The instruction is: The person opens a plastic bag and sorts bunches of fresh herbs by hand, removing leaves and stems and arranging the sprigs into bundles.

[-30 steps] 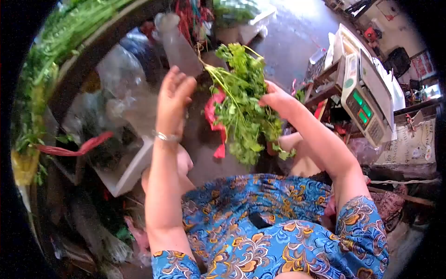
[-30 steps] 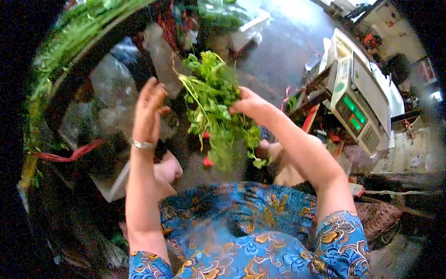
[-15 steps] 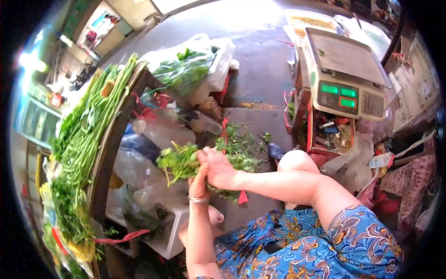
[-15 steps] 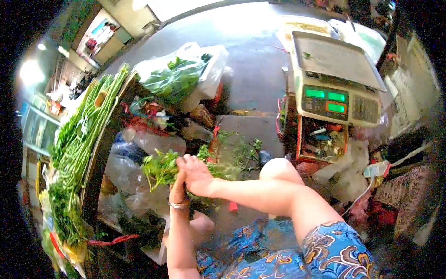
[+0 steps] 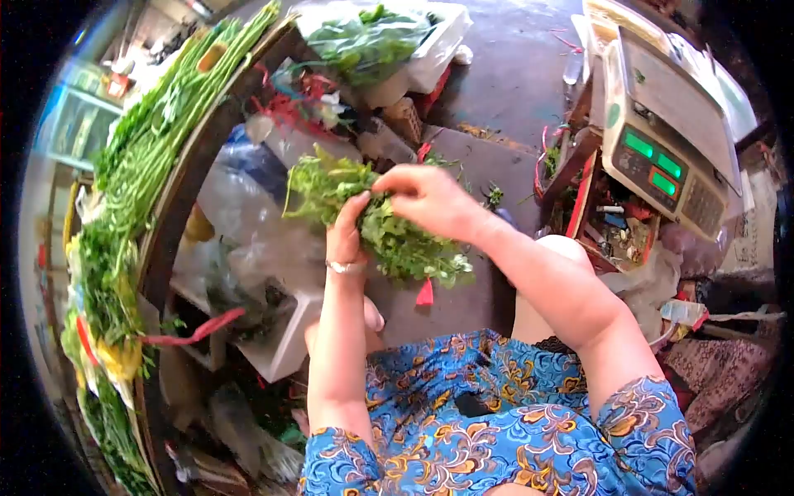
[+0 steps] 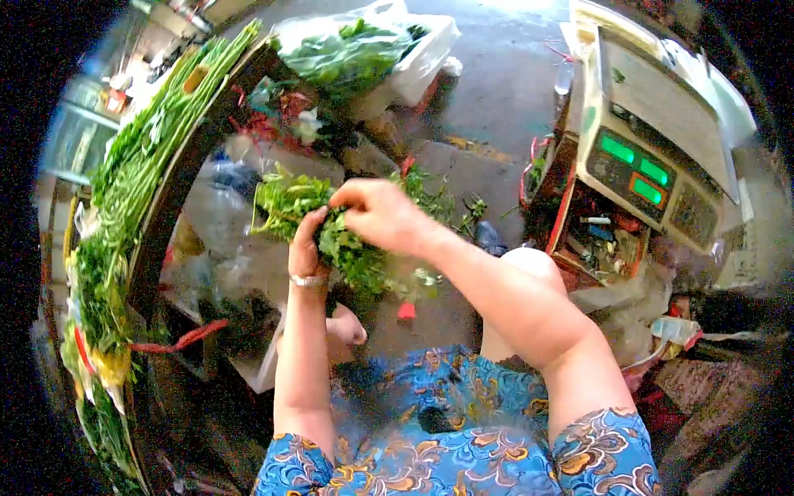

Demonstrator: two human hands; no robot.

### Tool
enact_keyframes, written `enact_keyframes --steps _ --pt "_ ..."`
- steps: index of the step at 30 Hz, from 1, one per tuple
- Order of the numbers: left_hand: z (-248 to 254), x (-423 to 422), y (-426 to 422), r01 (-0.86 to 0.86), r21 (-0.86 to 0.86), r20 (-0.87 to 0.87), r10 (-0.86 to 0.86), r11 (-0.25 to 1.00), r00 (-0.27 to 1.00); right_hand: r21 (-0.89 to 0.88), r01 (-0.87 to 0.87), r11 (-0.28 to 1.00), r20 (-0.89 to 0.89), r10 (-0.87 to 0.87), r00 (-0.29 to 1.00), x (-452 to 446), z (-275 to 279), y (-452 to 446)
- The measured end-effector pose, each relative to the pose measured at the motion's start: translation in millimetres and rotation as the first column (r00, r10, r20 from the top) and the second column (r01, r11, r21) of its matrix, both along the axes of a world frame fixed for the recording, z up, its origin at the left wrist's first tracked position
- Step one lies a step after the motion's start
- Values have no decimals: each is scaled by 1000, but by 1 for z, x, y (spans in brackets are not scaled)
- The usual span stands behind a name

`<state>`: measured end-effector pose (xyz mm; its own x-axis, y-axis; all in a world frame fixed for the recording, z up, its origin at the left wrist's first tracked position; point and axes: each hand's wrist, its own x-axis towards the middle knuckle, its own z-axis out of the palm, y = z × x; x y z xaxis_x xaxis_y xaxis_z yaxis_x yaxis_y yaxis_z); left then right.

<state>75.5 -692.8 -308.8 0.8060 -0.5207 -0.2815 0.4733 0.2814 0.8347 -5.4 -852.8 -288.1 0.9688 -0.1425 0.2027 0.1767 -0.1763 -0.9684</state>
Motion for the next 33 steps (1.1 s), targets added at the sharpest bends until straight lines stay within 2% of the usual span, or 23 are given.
enact_keyframes --steps 1,3,5,6,8,9,10,11,12,15,16,17,19,21,23,24,25,27,28,29,31,33 --pt "-1 3 0 15 2 -30 -15 1000 999 108 49 993 -5 -49 999 -2 7 -2" --pt "2 2 2 180 -92 -22 -183 979 983 133 197 971 -4 -198 980 2 5 -12" --pt "-2 3 7 196 -79 -20 -198 977 980 142 199 970 45 -207 977 6 2 -19" --pt "-1 2 7 239 -74 60 -235 968 970 162 159 974 -38 -155 987 3 10 -19" --pt "1 -3 7 313 -112 159 -293 943 943 203 107 973 -29 -103 994 10 8 -12" --pt "-2 -4 8 326 -128 74 -319 937 945 247 53 968 -13 -52 999 11 9 -9" --pt "-4 -6 9 284 -66 64 -280 956 958 114 67 991 -9 -67 998 10 11 -5" --pt "-7 -8 10 241 -3 56 -240 971 969 115 47 992 -66 -39 997 9 12 0" --pt "-6 -10 11 204 30 46 -206 978 978 120 8 993 -15 -6 1000 14 3 2" --pt "-4 -9 18 164 -8 -7 -164 986 986 142 -21 990 51 14 999 25 -12 2" --pt "6 -11 19 173 -100 -13 -175 980 985 159 -10 987 69 -1 998 28 -12 1" --pt "4 -8 23 131 -135 -93 -144 982 985 243 -14 970 -28 21 999 28 -12 -4" --pt "1 5 33 127 -99 -205 -145 987 968 242 72 968 -49 -62 997 30 -10 -10" --pt "-4 8 38 176 -157 -81 -191 972 978 179 106 978 -22 -104 994 32 -13 -18" --pt "-3 10 45 148 -116 -15 -150 982 989 202 220 954 -69 -210 975 30 -8 -23" --pt "-2 12 51 112 -53 -26 -114 992 993 218 266 939 -30 -266 964 32 -9 -26" --pt "3 13 55 99 -71 -59 -103 993 993 237 326 915 -20 -331 944 33 -9 -31" --pt "-2 18 65 -100 53 -112 105 994 988 320 388 865 11 -412 911 30 -4 -42" --pt "8 22 71 -29 21 -129 31 999 991 346 437 830 20 -473 881 33 -6 -50" --pt "1 28 79 -89 6 -122 89 996 988 339 442 830 20 -476 879 33 -9 -55" --pt "12 25 80 -300 185 -21 309 936 951 455 417 787 39 -486 873 30 -2 -59" --pt "10 23 81 -300 200 -6 307 933 952 458 408 790 32 -473 880 29 1 -56"
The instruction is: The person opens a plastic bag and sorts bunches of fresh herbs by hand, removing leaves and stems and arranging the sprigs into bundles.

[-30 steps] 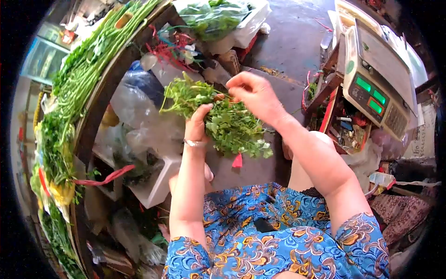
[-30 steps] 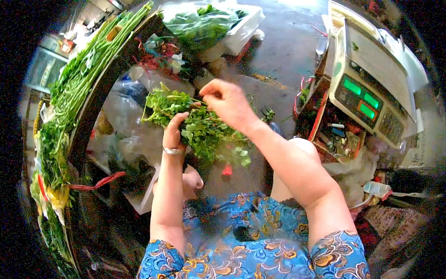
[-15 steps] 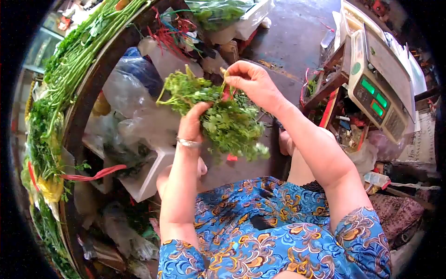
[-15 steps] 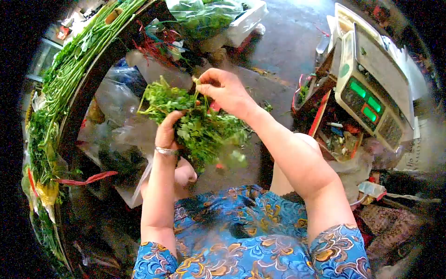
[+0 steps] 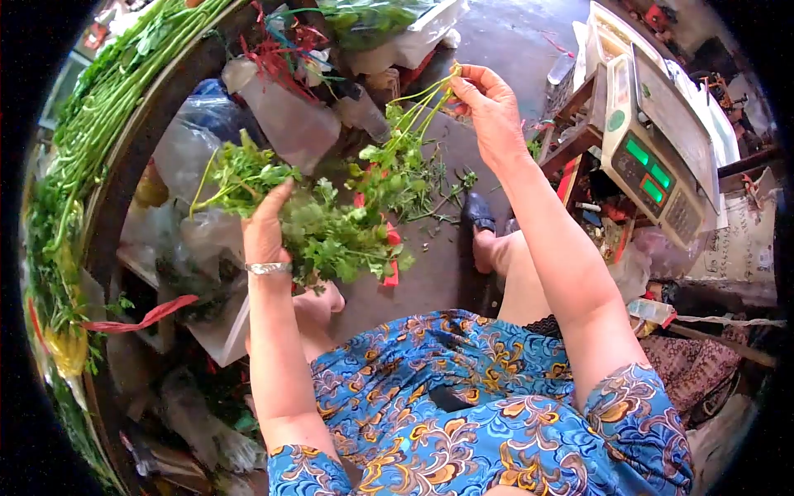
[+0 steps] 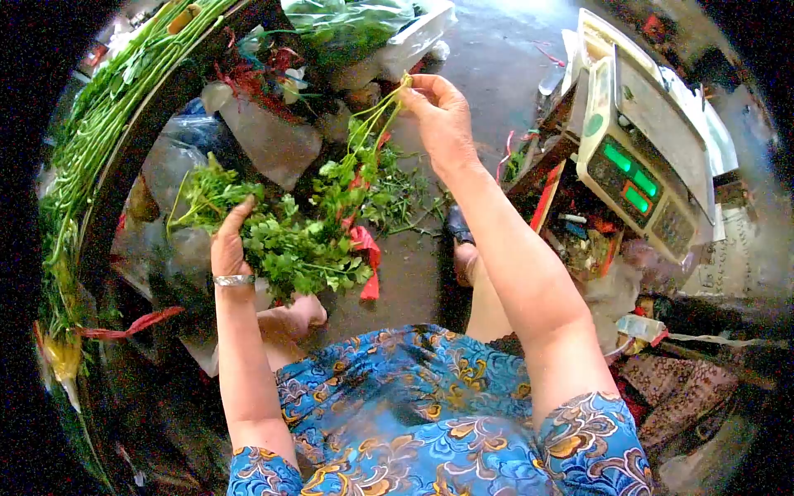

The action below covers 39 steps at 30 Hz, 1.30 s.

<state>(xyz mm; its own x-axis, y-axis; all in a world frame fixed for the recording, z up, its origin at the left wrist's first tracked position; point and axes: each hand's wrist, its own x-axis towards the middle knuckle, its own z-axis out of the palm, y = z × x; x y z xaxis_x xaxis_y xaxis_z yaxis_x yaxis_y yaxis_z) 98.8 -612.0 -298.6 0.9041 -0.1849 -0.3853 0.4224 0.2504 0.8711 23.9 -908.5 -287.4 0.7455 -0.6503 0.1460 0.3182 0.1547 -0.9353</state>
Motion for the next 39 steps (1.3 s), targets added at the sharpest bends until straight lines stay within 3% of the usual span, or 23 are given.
enact_keyframes --steps 2,3,5,7,8,11,12,16,18,19,22,26,29,31,35,39 --pt "-17 6 2 0 231 283 -67 973 957 -65 -92 994 6 93 996 2 -2 5" --pt "-19 3 2 82 199 282 -137 977 950 -63 -102 993 5 102 995 4 -4 9" --pt "-53 12 9 114 321 474 -264 940 840 -179 -303 936 -80 293 953 4 -10 19" --pt "-33 -8 -14 143 312 499 -290 939 817 -132 -396 909 -139 378 915 3 -8 36" --pt "-18 -16 -24 176 131 314 -210 976 926 -122 -439 890 -172 417 893 4 -9 44" --pt "-17 -24 -42 310 -40 332 -280 950 901 -145 -500 854 -215 466 858 4 -11 62" --pt "-18 -25 -46 285 42 306 -284 958 909 -147 -504 851 -234 465 854 3 -9 67" --pt "-28 -25 -51 311 -77 221 -288 947 932 -205 -541 816 -308 471 827 -2 -6 72" --pt "-26 -23 -48 329 -97 203 -304 939 931 -415 -513 751 -305 417 856 -3 -11 71" --pt "-23 -24 -47 333 -85 165 -316 939 934 -411 -513 753 -306 417 856 -3 -12 70" --pt "-15 -27 -46 345 -84 100 -337 935 936 -799 -348 491 -318 145 937 -3 -14 69" --pt "-30 -22 -43 361 -85 152 -346 929 926 -837 -334 432 -295 157 942 -3 -12 65" --pt "-27 -23 -43 369 -107 115 -357 923 927 -769 -335 544 -252 224 942 -1 -17 64" --pt "-27 -24 -42 366 -121 73 -360 923 930 -514 -454 728 -245 382 891 1 -20 66" --pt "-29 -26 -42 365 -119 93 -356 923 930 -428 -579 694 -320 483 815 -2 -16 65" --pt "-29 -26 -43 392 -80 111 -382 917 917 -556 -551 622 -344 430 834 -3 -15 63"
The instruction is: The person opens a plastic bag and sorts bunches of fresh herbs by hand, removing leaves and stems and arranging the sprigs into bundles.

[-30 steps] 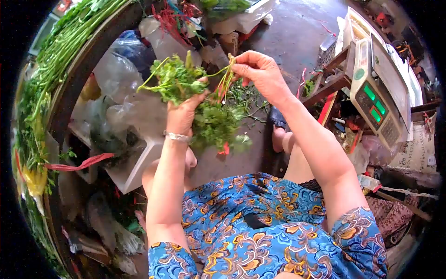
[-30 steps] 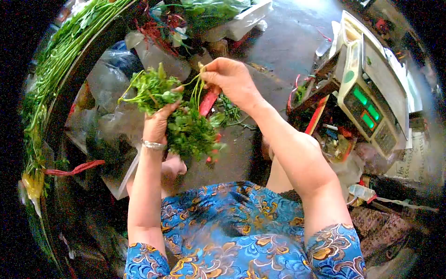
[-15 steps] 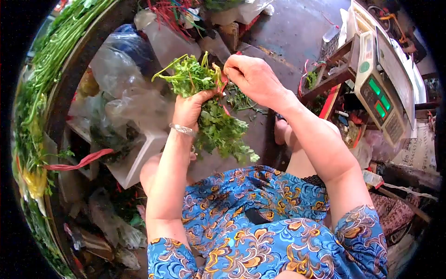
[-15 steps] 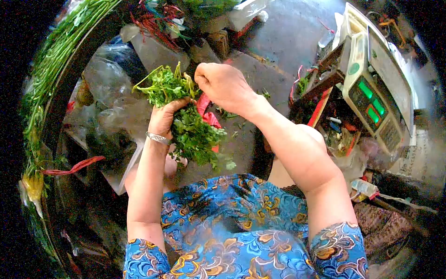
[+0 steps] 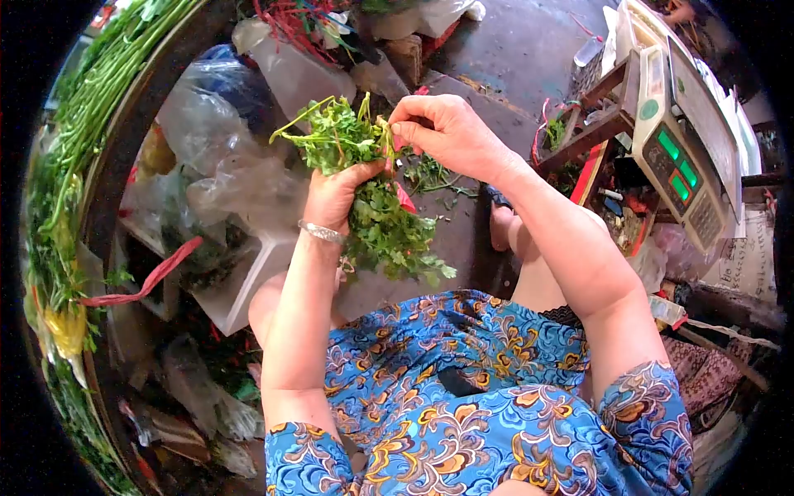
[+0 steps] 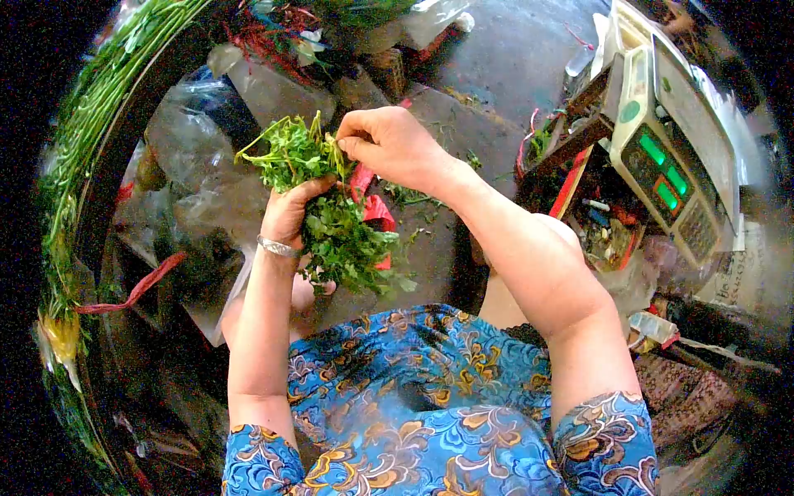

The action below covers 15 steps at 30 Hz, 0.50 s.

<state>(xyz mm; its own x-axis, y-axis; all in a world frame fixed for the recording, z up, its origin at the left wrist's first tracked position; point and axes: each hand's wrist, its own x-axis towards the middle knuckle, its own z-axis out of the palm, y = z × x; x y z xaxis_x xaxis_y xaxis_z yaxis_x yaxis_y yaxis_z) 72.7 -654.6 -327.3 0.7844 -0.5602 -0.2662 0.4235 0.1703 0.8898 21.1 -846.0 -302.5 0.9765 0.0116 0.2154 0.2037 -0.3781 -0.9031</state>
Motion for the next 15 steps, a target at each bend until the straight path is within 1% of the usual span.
enact_keyframes --steps 1,3,5,7,8,9,11,12,13,15 --pt "0 1 1 2 -1 1 -2 1000 1000 -40 -6 999 28 7 1000 0 1 -1" --pt "-2 2 3 36 48 3 -36 998 999 -43 7 999 14 -6 1000 -2 4 -1" --pt "-2 1 3 36 42 18 -36 998 999 -44 19 999 1 -19 1000 -1 4 -2" --pt "9 -1 3 52 -1 -140 -51 999 989 21 147 989 27 -148 989 3 1 -4" --pt "9 -1 3 34 -14 -223 -36 999 974 38 212 976 -11 -212 977 3 2 -7" --pt "9 -1 3 35 -18 -219 -38 999 975 34 213 976 -6 -213 977 4 3 -11" --pt "8 0 3 24 2 -214 -23 1000 977 -1 136 991 70 -136 988 6 5 -18" --pt "9 -1 1 23 1 -195 -23 1000 981 114 110 987 -105 -98 990 3 9 -15" --pt "10 -3 -1 14 3 -149 -14 1000 989 155 99 983 -221 -63 973 2 10 -11" --pt "15 -4 -1 67 40 -97 -63 997 993 358 20 933 -296 94 951 0 5 2"
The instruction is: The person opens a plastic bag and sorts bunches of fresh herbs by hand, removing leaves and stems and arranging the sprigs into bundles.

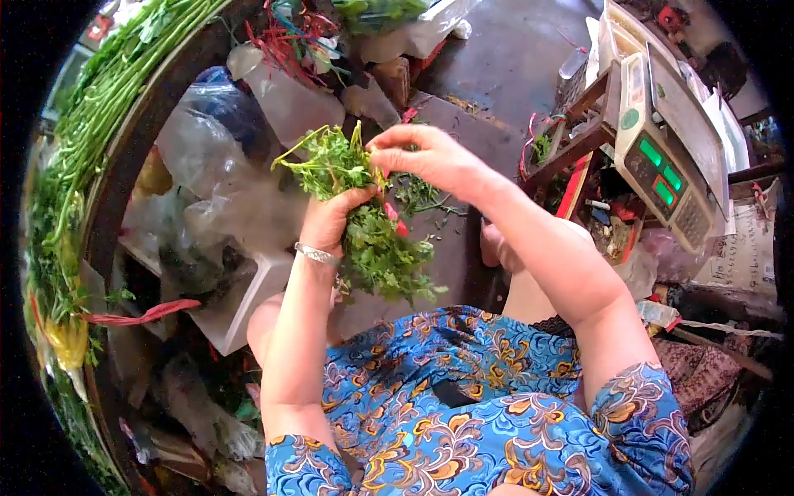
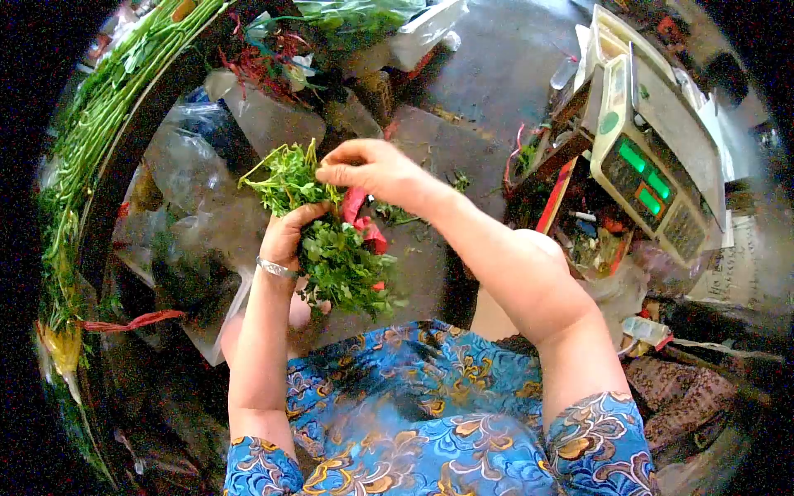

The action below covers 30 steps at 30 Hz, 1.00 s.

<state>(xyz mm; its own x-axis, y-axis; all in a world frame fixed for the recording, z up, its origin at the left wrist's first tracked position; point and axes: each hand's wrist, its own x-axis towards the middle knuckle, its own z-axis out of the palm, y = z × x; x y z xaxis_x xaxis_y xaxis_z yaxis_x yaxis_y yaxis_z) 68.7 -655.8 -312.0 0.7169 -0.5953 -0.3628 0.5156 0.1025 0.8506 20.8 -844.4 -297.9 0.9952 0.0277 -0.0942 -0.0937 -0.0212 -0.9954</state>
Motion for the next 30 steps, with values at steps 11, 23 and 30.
enact_keyframes --steps 11,23,30 --pt "-5 1 8 57 -39 84 -54 998 995 219 555 802 199 -594 780 10 11 -40" --pt "-9 -6 0 35 -49 56 -32 998 998 295 310 904 2 -325 946 6 11 7" --pt "-10 0 4 -9 71 156 -2 997 988 331 457 826 55 -500 864 13 0 -12"
